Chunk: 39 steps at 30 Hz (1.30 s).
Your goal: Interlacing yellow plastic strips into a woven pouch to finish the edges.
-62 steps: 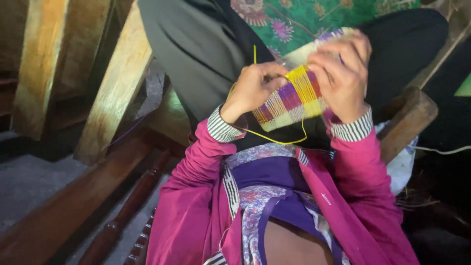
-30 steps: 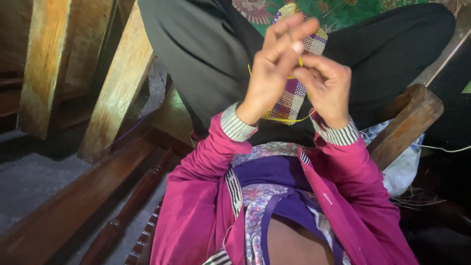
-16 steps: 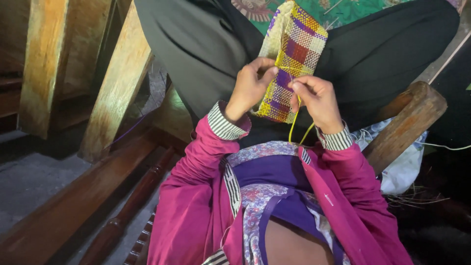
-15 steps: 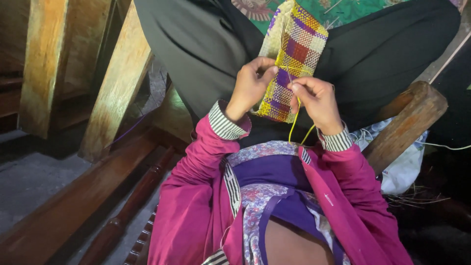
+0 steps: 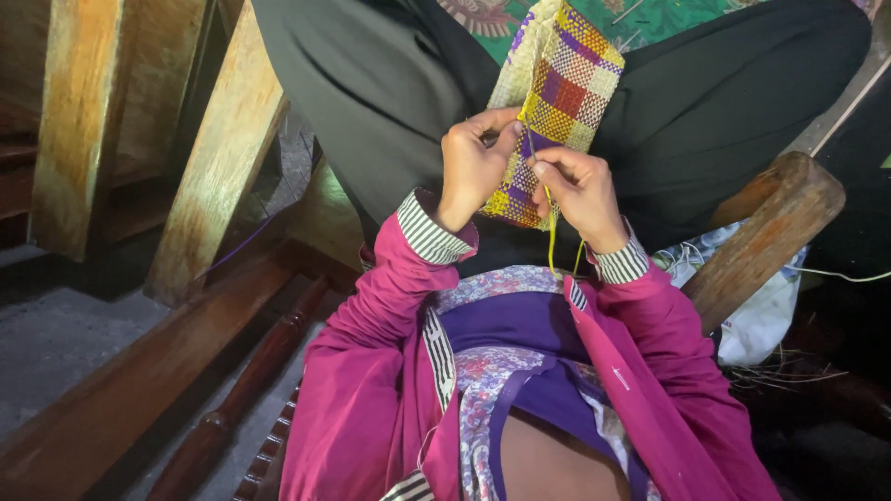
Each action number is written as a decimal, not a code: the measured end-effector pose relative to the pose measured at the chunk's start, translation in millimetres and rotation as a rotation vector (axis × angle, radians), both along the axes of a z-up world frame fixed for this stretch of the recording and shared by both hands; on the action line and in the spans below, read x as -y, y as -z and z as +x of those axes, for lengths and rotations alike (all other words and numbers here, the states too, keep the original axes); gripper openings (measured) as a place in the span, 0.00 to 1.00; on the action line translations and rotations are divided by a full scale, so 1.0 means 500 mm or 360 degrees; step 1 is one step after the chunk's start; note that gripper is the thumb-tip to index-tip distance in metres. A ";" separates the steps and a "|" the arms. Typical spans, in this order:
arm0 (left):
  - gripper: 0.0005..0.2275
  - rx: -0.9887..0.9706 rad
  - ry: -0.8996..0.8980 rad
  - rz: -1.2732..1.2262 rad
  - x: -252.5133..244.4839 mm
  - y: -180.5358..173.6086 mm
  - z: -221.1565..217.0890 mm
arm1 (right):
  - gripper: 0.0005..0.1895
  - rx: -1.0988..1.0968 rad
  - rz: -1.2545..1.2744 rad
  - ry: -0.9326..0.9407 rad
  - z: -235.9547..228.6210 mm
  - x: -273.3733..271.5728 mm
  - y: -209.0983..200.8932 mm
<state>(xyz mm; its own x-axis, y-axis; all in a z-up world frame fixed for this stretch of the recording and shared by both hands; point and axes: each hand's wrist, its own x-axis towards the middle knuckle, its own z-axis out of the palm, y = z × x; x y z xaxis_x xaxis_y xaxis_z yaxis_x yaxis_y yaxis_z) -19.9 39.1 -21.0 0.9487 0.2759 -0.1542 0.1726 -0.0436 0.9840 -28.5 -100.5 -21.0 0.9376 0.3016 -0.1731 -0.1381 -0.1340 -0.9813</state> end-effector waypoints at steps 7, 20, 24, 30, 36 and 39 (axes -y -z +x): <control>0.06 0.0028 0.0075 -0.0001 -0.005 0.012 0.002 | 0.05 0.0149 -0.0192 0.0066 0.000 -0.005 -0.007; 0.05 0.0075 0.0105 -0.0049 -0.009 0.013 0.001 | 0.07 0.0259 -0.0360 0.0179 0.016 0.018 0.021; 0.05 0.0059 0.0116 -0.0024 -0.009 0.021 0.001 | 0.07 0.0566 -0.0548 0.0301 0.012 0.002 -0.006; 0.04 0.0439 0.0039 0.0157 -0.007 -0.033 -0.005 | 0.05 0.1332 -0.0958 0.0194 0.012 0.005 -0.030; 0.01 0.0639 0.0070 0.0528 0.001 -0.070 -0.017 | 0.08 0.0296 -0.0202 0.0138 0.034 0.015 0.007; 0.01 0.0532 0.0071 0.0345 -0.001 -0.069 -0.020 | 0.08 0.0343 -0.0256 0.0140 0.032 0.000 -0.020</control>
